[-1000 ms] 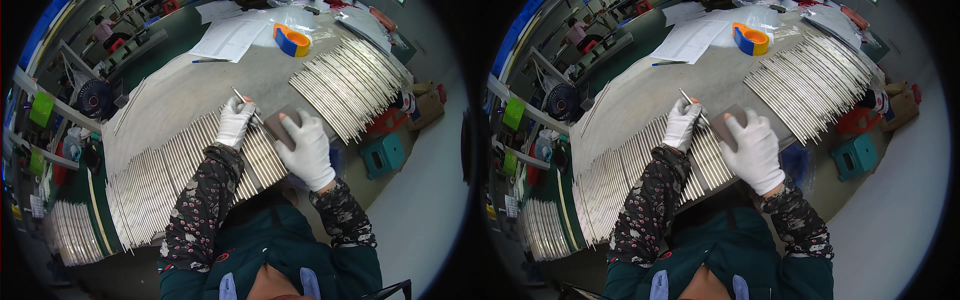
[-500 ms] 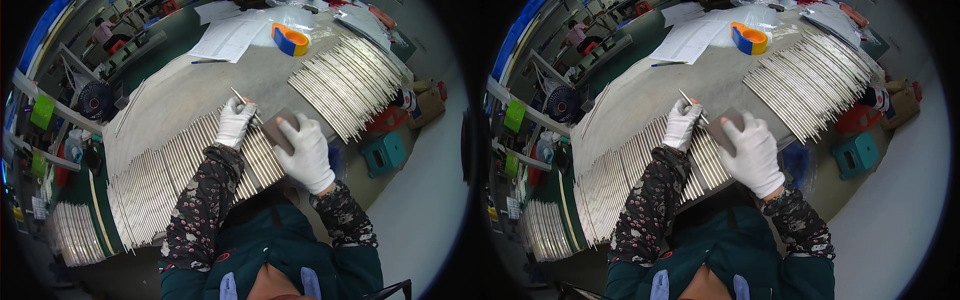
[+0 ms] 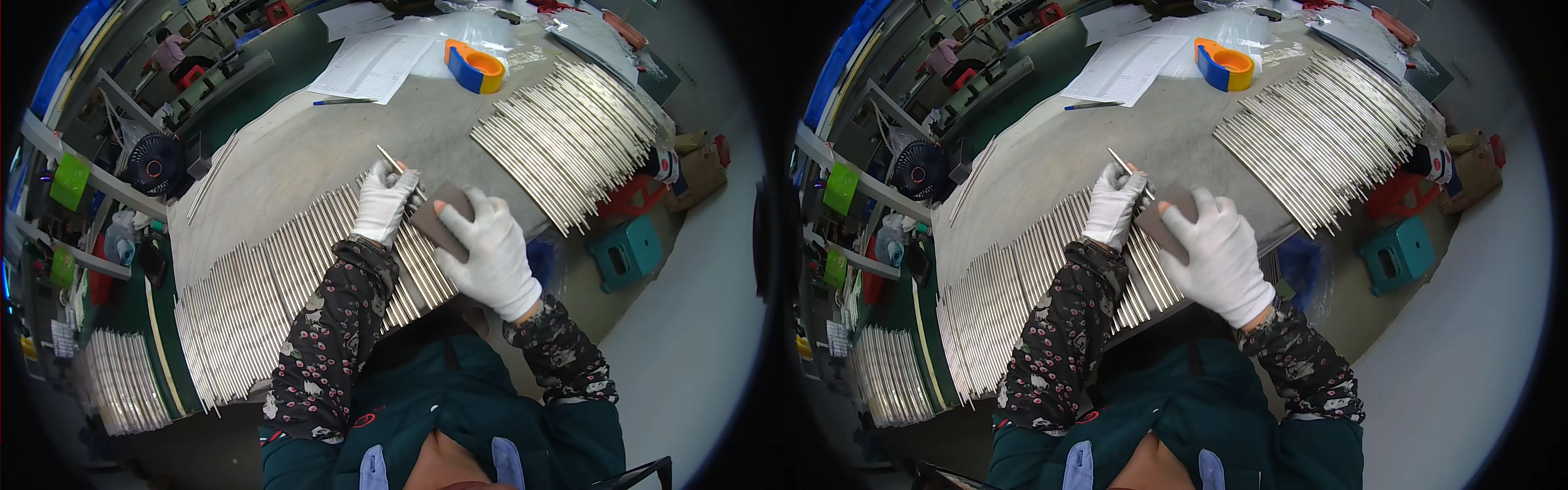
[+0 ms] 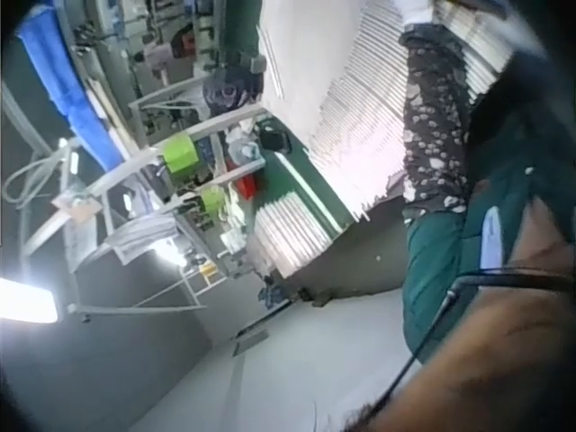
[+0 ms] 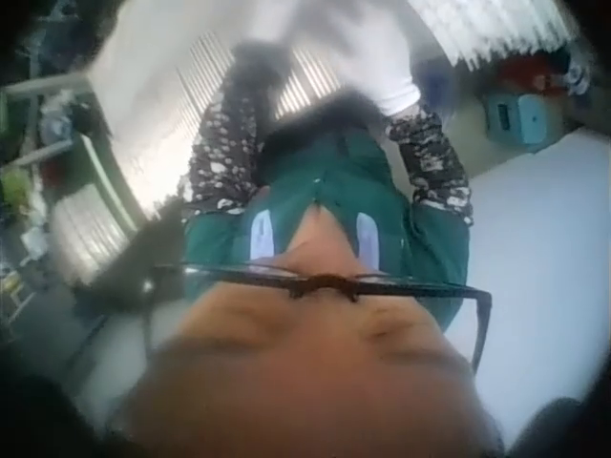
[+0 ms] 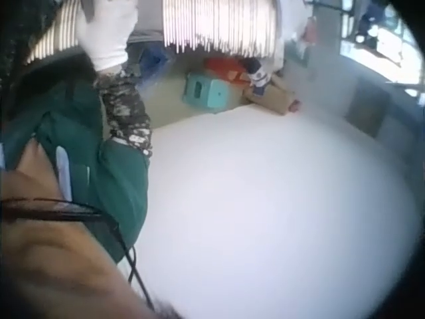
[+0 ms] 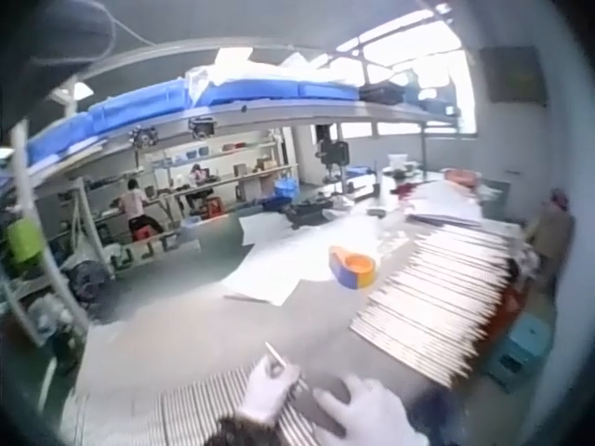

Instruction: Manually sanding a bundle of thin metal rods using a sanding block at a manufacturing workbench.

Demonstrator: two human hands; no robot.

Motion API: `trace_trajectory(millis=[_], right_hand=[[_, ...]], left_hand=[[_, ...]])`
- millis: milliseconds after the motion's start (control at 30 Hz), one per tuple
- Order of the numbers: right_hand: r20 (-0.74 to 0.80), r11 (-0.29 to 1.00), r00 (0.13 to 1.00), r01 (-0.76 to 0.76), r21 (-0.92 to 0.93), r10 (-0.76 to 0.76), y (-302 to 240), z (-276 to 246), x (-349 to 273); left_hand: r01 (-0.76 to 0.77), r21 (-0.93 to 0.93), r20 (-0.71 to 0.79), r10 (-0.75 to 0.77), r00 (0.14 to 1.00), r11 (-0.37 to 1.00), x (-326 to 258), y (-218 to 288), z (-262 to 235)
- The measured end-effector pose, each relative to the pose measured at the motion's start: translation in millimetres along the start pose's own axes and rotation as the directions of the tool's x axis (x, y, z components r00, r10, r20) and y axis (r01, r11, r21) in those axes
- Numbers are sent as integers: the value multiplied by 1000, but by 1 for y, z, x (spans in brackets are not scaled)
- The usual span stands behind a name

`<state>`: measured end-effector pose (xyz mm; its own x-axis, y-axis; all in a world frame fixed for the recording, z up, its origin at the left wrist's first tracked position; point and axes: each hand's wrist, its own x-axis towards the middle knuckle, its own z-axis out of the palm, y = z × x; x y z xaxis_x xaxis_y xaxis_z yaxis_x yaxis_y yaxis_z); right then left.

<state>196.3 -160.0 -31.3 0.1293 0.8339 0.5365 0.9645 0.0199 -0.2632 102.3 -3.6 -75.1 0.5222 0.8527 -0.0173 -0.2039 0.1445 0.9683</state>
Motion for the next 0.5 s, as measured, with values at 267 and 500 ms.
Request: trace_trajectory(millis=[267,500], right_hand=[[-26,999,999,-20,-40,19,6,3,-2],[-6,1000,1000,-9,23,9,1,-1,-3]], left_hand=[[8,33,1,-8,1000,999,-2,3,0],[-1,18,29,1,1000,1000,-2,0,0]])
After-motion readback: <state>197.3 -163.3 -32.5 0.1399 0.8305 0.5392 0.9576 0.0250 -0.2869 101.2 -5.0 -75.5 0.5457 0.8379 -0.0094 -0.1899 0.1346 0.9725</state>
